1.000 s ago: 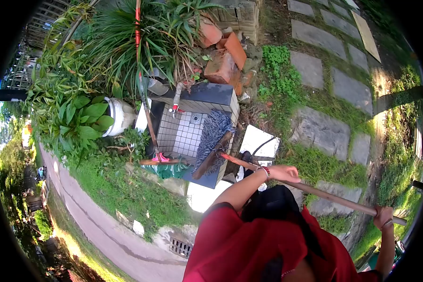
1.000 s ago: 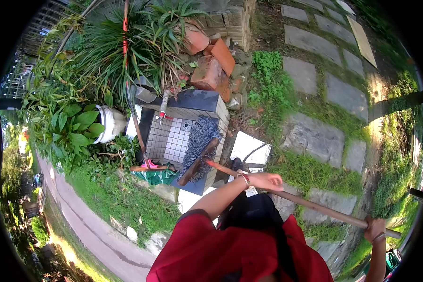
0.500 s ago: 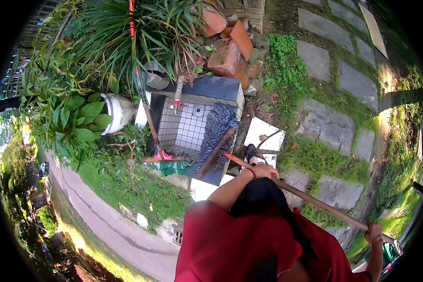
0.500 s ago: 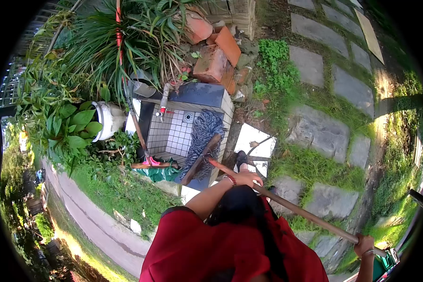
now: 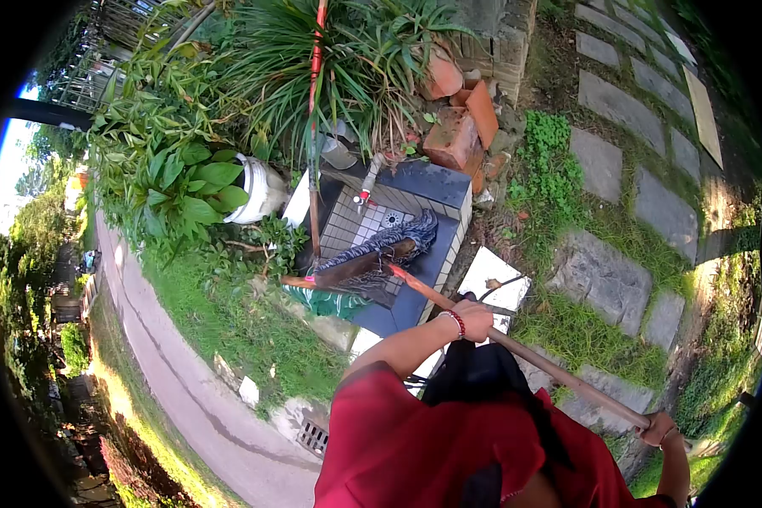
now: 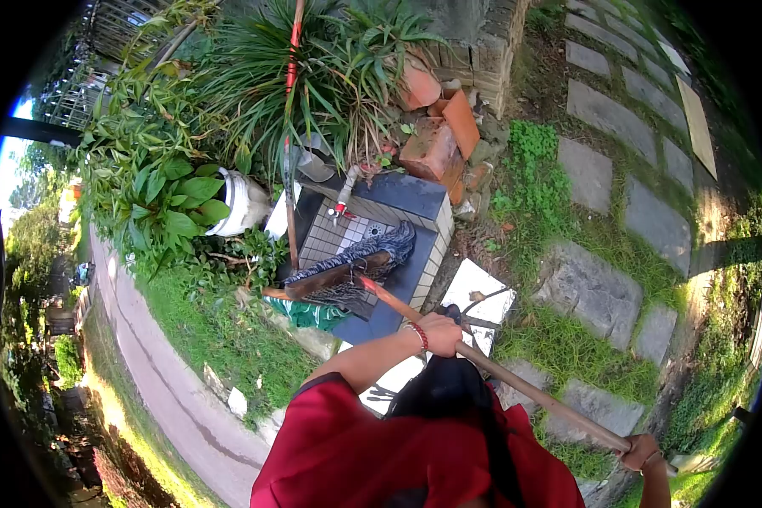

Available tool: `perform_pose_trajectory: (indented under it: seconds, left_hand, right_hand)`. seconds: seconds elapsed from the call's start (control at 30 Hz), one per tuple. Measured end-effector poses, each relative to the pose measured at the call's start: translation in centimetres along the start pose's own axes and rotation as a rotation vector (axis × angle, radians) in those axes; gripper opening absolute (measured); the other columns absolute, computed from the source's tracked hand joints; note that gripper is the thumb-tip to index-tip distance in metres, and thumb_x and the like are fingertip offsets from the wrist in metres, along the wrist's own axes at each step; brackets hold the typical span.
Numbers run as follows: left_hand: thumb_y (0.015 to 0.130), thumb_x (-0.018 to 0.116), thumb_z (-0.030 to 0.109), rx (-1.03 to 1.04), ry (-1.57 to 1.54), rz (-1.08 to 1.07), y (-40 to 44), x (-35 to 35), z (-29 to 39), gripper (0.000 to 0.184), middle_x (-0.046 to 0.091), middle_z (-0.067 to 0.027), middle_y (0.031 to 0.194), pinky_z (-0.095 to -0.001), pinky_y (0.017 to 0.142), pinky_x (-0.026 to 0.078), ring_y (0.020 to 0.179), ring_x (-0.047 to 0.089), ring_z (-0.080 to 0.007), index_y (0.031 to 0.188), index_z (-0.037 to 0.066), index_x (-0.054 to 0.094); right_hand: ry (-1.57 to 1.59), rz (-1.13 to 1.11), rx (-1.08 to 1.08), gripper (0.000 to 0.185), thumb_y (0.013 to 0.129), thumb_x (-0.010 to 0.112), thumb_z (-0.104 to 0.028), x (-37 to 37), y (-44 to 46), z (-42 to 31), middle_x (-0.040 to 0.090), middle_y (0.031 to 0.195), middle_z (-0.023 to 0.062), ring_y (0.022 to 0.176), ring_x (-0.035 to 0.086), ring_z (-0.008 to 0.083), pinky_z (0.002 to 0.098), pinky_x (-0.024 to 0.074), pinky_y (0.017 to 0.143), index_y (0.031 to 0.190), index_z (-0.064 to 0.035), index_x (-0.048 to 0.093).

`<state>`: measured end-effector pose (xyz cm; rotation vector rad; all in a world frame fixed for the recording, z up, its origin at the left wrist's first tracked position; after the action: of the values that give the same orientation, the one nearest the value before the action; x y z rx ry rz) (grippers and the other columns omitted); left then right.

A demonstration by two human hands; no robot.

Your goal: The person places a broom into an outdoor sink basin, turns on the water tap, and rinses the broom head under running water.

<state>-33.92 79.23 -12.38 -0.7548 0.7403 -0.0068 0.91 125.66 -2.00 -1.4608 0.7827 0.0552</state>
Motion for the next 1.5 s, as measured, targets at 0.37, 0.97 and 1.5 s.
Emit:
perform_pose_trajectory:
  seconds: [0.37, 0.97, 1.5]
  left_hand:
    - [0.071, 0.061, 0.018, 0.021, -0.052, 0.121, 4.5, 3.6, -5.4, 0.019, 0.07, -0.0121, 0.084, -0.0456, 0.084, 0.047, 0.09, 0.067, -0.0295, 0.086, 0.015, 0.072]
    - [0.073, 0.072, 0.037, -0.222, -0.153, 0.251, 3.5, 1.4, -17.2, 0.023, 0.069, -0.0053, 0.089, -0.0419, 0.091, 0.037, 0.1, 0.061, -0.0237, 0.084, 0.017, 0.071]
    - [0.083, 0.069, 0.029, -0.711, -0.97, 0.745, -11.2, 9.8, -26.5, 0.033, 0.07, -0.0132, 0.091, -0.0411, 0.083, 0.052, 0.092, 0.066, -0.0335, 0.11, 0.013, 0.061]
  right_hand:
    - [0.004, 0.032, -0.121, 0.018, 0.071, 0.069, -0.018, -6.1, 1.2, -15.4, 0.069, 0.078, 0.0142, 0.077, 0.067, 0.0342, 0.0396, 0.0543, 0.073, 0.089, -0.0139, 0.069]
    - [-0.561, 0.251, -0.2, 0.025, 0.078, 0.062, -0.017, -14.5, 8.3, -31.1, 0.068, 0.073, 0.0165, 0.069, 0.068, 0.0369, 0.0494, 0.053, 0.065, 0.102, -0.0146, 0.057]
    - [-0.834, 0.723, -0.99, 0.02, 0.084, 0.061, -0.013, -24.9, 15.2, -64.2, 0.063, 0.091, 0.0095, 0.089, 0.061, 0.0256, 0.0379, 0.0499, 0.077, 0.104, -0.0113, 0.063]
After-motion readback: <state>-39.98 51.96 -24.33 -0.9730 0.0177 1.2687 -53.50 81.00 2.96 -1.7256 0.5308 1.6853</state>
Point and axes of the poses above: each hand's wrist, its own y-axis towards the middle knuckle, its own x-axis out of the palm, z = x × y, the point moved 8 cm from there along y, towards the middle knuckle
